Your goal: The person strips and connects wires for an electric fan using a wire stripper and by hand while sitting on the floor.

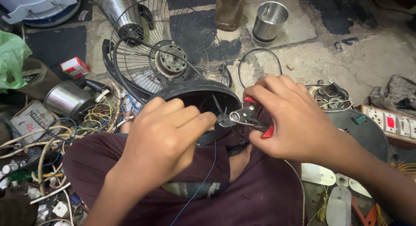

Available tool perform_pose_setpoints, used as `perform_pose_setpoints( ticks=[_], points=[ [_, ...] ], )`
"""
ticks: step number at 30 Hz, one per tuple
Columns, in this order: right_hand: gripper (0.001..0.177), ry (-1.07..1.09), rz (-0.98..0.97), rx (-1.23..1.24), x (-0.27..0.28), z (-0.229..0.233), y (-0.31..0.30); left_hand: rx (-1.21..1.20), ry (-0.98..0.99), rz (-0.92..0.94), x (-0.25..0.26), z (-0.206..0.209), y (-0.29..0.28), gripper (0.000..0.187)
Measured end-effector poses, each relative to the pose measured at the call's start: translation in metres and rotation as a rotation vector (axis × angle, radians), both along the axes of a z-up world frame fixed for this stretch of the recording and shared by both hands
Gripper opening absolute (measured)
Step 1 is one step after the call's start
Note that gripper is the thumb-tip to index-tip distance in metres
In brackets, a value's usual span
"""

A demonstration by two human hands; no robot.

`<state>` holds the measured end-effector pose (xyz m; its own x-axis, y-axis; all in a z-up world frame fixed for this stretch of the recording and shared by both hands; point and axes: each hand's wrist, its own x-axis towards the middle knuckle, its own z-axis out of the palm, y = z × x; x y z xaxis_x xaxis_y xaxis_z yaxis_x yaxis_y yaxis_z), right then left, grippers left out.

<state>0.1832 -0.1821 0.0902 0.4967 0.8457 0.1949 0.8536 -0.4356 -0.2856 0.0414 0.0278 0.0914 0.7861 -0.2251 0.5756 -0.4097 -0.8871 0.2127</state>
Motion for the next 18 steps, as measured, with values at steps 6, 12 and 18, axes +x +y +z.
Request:
perform_pose_setpoints(
  ticks=[6,12,18],
  points=[
    [0.055,0.010,-0.014,-0.051,0.0006,-0.0022,-0.0006,-0.009,-0.036,-0.037,-0.0009,-0.0033,0.0000,0.032],
    [0.053,-0.019,0.035,0.008,0.0039,-0.0038,-0.0017,-0.029,-0.064,-0.016,-0.0016,-0.0064,-0.0006,0.028],
    [0.049,-0.021,0.029,0.008,0.0038,-0.0043,-0.0014,-0.041,-0.073,-0.016,-0.0023,-0.0087,-0.0005,0.029]
  ],
)
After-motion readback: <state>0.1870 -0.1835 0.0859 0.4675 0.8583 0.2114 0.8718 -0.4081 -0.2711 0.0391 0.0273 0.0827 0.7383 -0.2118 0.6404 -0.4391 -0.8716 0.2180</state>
